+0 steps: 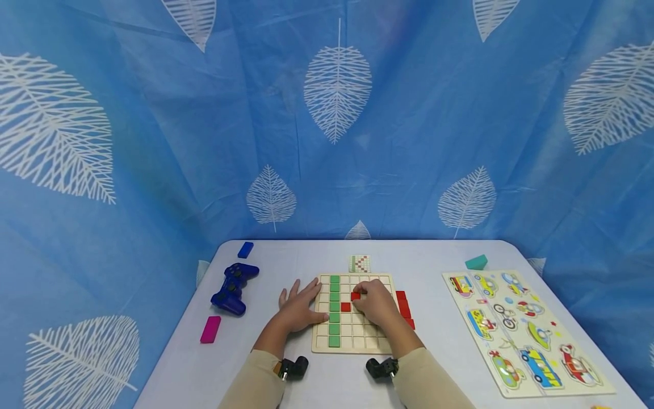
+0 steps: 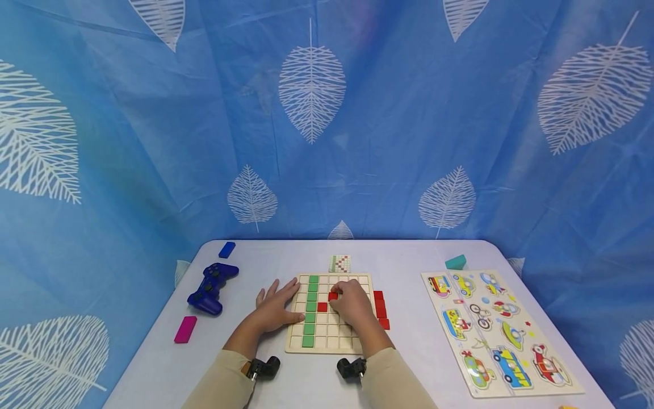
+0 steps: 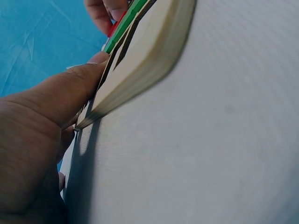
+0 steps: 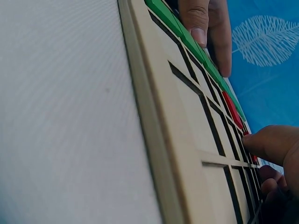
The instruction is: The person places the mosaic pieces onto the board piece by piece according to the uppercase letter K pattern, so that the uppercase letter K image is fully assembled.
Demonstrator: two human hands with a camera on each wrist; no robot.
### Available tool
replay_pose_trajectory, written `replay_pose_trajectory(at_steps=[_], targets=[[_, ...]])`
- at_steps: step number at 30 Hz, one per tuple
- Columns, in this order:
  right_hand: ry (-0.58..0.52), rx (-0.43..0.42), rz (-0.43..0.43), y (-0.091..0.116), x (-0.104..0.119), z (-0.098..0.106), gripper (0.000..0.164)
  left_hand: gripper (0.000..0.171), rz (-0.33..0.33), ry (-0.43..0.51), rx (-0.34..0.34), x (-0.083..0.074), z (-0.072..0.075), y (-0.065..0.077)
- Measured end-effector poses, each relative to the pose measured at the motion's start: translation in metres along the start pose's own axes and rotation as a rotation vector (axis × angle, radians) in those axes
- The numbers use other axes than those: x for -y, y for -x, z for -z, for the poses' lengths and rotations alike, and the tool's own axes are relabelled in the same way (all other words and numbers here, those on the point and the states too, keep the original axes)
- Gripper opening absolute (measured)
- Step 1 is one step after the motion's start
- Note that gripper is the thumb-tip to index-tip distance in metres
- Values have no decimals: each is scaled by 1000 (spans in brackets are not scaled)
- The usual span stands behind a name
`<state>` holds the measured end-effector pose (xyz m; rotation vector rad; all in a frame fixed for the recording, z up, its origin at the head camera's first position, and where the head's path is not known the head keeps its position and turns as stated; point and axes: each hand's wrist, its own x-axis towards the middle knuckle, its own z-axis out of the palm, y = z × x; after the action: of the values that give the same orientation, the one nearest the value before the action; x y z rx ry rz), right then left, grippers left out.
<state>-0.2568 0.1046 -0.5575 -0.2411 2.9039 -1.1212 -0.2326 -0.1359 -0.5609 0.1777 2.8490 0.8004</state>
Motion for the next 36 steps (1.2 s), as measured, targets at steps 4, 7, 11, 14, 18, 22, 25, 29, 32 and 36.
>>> replay_pose_trajectory(at_steps=[4, 7, 11, 14, 18, 22, 25, 29, 32, 36], targets=[[4, -8, 0, 0, 0, 1, 20, 98, 1, 2, -1, -1, 1, 0], [-2, -10, 3, 2, 0, 2, 21, 98, 2, 1, 2, -1, 1, 0], [-11, -11, -9, 4, 0, 2, 22, 98, 2, 3, 4, -1, 0, 0], [-8, -12, -11, 4, 0, 2, 22, 98, 1, 5, 0, -2, 1, 1], [-4, -13, 9, 3, -1, 2, 21, 99, -2, 5, -7, -1, 1, 1], [5, -11, 21, 3, -3, 2, 21, 99, 3, 4, -5, -1, 0, 0], [-5, -7, 35, 4, -4, 3, 24, 99, 1, 2, 2, -1, 0, 0], [-95, -7, 30, 6, -6, 9, 26, 99, -5, 10, 2, -2, 1, 1], [-171, -14, 9, 8, -8, 17, 25, 99, -4, 15, -2, -3, 1, 1], [-191, -26, -23, 11, -13, 32, 25, 98, -2, 14, -3, -3, 2, 1]])
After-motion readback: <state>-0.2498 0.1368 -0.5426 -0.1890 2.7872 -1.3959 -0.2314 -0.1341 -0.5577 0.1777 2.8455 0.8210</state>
